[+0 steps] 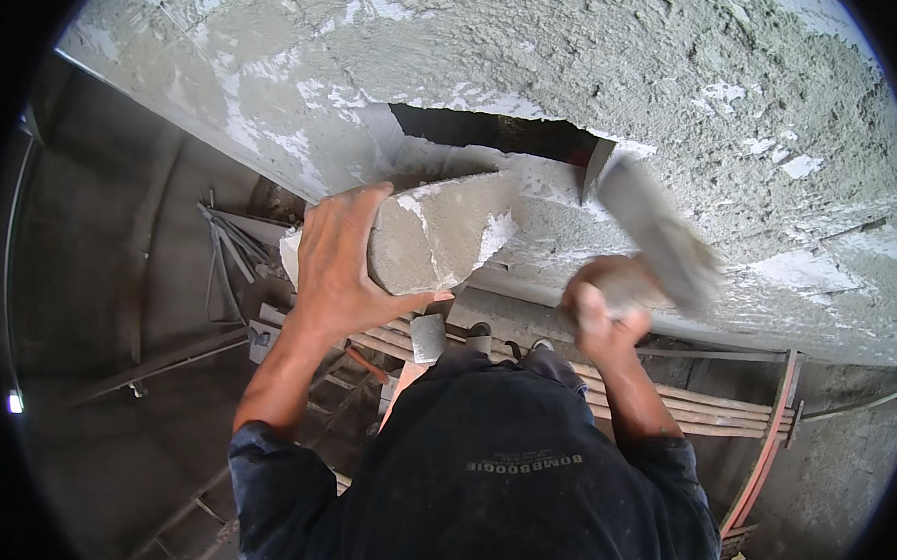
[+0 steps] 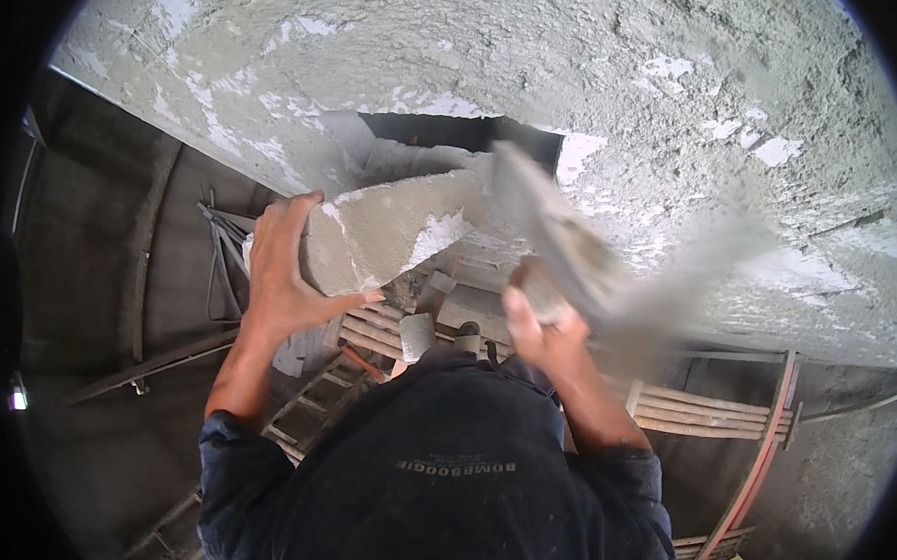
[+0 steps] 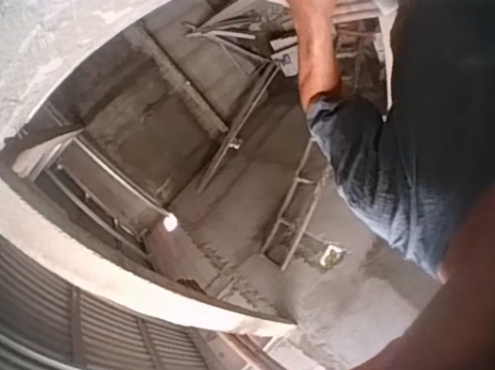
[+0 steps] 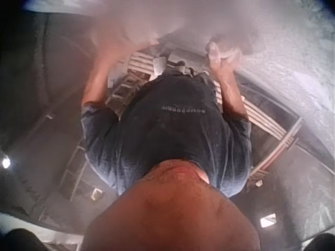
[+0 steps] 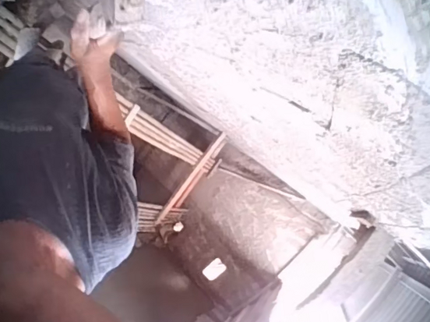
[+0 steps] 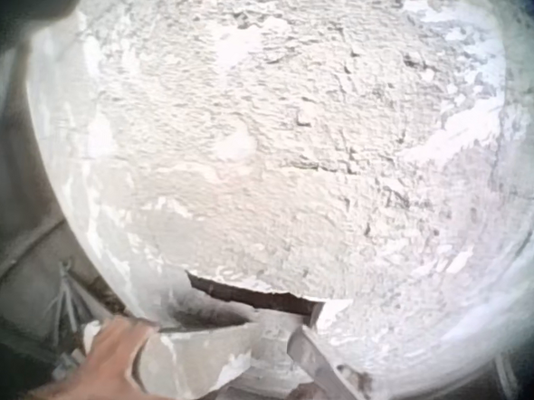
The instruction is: The person uses a hammer and chisel to shape a stone and then applies mortar to a wall to set the stone in place. The person smooths the mortar around the stone and continues working on the wall surface.
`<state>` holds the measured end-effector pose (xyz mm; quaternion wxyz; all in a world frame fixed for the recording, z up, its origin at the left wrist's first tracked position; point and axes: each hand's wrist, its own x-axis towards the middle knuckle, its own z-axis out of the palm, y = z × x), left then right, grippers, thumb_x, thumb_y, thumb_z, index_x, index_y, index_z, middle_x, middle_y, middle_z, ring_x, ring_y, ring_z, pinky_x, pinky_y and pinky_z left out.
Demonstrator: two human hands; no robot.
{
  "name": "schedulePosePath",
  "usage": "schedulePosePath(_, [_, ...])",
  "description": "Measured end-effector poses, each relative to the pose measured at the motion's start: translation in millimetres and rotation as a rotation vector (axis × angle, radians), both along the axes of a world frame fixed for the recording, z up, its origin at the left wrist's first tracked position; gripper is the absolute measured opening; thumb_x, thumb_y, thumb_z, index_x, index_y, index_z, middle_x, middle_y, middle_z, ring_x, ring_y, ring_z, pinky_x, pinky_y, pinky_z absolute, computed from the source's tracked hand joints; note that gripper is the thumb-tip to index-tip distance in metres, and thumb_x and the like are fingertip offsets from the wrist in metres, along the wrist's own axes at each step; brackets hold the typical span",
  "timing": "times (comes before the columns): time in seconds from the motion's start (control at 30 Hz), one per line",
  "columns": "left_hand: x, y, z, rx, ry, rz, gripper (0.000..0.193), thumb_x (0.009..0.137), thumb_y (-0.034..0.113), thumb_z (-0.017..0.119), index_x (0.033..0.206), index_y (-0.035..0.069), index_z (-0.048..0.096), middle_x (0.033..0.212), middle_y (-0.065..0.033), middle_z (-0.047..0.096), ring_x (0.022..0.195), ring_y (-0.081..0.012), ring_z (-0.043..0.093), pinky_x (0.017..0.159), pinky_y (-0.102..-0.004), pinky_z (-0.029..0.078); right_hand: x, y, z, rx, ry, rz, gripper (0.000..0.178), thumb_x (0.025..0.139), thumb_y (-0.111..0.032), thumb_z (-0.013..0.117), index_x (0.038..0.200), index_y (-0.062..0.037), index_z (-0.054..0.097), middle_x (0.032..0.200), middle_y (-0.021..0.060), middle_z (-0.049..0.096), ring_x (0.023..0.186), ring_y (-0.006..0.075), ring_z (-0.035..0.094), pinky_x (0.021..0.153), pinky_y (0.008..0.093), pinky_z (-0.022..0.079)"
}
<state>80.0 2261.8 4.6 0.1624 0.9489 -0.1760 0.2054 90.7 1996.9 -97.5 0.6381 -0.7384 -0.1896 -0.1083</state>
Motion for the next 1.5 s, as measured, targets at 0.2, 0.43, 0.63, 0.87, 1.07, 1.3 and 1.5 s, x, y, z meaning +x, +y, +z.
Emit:
schedulePosePath(0.2, [2.3, 12.0, -0.8, -0.015, -0.011, -0.002, 0.093, 0.046, 0.043, 0.088, 0.118, 0.001, 0.048, 0.107, -0.017, 0.055, 0.098, -0.0341, 0.053, 0.085, -0.0443, 0.039, -0.4, -3.5, -50.7, -0.174, 0.527, -0.139, 0.037, 0.091, -0.031, 0.056, 0.101, 0.0039, 0.05, 0.068, 0.0093, 0.057, 0.061, 0.0177, 0.054, 0.06, 0.0326, 0.046])
schedulePosePath(0.43, [0.9, 21.9, -6.3, -0.037, -0.02, -0.074, 0.093, 0.045, 0.04, 0.089, 0.118, 0.001, 0.048, 0.107, -0.017, 0.055, 0.097, -0.0342, 0.054, 0.083, -0.0441, 0.04, 27.9, 9.2, -66.6, -0.409, 0.375, -0.094, 0.033, 0.09, -0.028, 0.057, 0.097, 0.0046, 0.053, 0.067, 0.009, 0.057, 0.058, 0.013, 0.056, 0.052, 0.0282, 0.045])
schedulePosePath(0.63, [3.9, 42.2, -18.5, -0.131, 0.025, -0.018, 0.094, 0.044, 0.041, 0.09, 0.118, 0.001, 0.048, 0.108, -0.0172, 0.055, 0.099, -0.0346, 0.053, 0.085, -0.0443, 0.04, -5.1, 20.4, -49.3, -0.068, 0.154, -0.147, 0.028, 0.088, -0.024, 0.06, 0.094, 0.0024, 0.053, 0.071, 0.0063, 0.058, 0.059, 0.012, 0.054, 0.054, 0.0263, 0.044])
schedulePosePath(0.87, [10.3, 56.1, -22.4, -0.139, -0.038, -0.012, 0.097, 0.043, 0.04, 0.09, 0.12, 0.0, 0.047, 0.108, -0.0185, 0.054, 0.1, -0.0363, 0.053, 0.086, -0.0454, 0.041, 20.9, 21.0, -68.5, -0.289, 0.618, -0.164, 0.03, 0.086, -0.019, 0.062, 0.103, 0.004, 0.054, 0.082, 0.0164, 0.059, 0.074, 0.0203, 0.059, 0.067, 0.034, 0.047])
schedulePosePath(1.07, [11.2, 65.6, -31.2, -0.168, -0.038, -0.071, 0.097, 0.045, 0.039, 0.089, 0.12, -0.004, 0.046, 0.11, -0.021, 0.053, 0.097, -0.0365, 0.054, 0.086, -0.0432, 0.043, 24.5, 33.8, -74.6, -0.256, 0.181, -0.199, 0.026, 0.089, -0.024, 0.059, 0.09, 0.0012, 0.053, 0.063, 0.0032, 0.055, 0.055, 0.0106, 0.053, 0.05, 0.0282, 0.043])
schedulePosePath(1.3, [18.3, 72.9, -35.8, -0.312, -0.048, -0.038, 0.092, 0.05, 0.037, 0.089, 0.122, -0.002, 0.045, 0.106, -0.0192, 0.055, 0.099, -0.0353, 0.055, 0.083, -0.0432, 0.045, -4.4, 16.0, -109.7, -0.38, 0.586, -0.209, 0.044, 0.084, -0.04, 0.061, 0.094, 0.0022, 0.054, 0.061, 0.015, 0.057, 0.058, 0.0248, 0.059, 0.059, 0.038, 0.047])
schedulePosePath(1.5, [22.2, 75.3, -35.2, -0.443, 0.043, 0.048, 0.09, 0.052, 0.034, 0.088, 0.122, -0.002, 0.045, 0.108, -0.0182, 0.056, 0.1, -0.0339, 0.056, 0.086, -0.0415, 0.044, -32.8, 14.8, -108.8, -0.111, 0.632, -0.176, 0.041, 0.085, -0.036, 0.063, 0.089, 0.0028, 0.052, 0.063, 0.0044, 0.053, 0.056, 0.0087, 0.049, 0.05, 0.0259, 0.041])
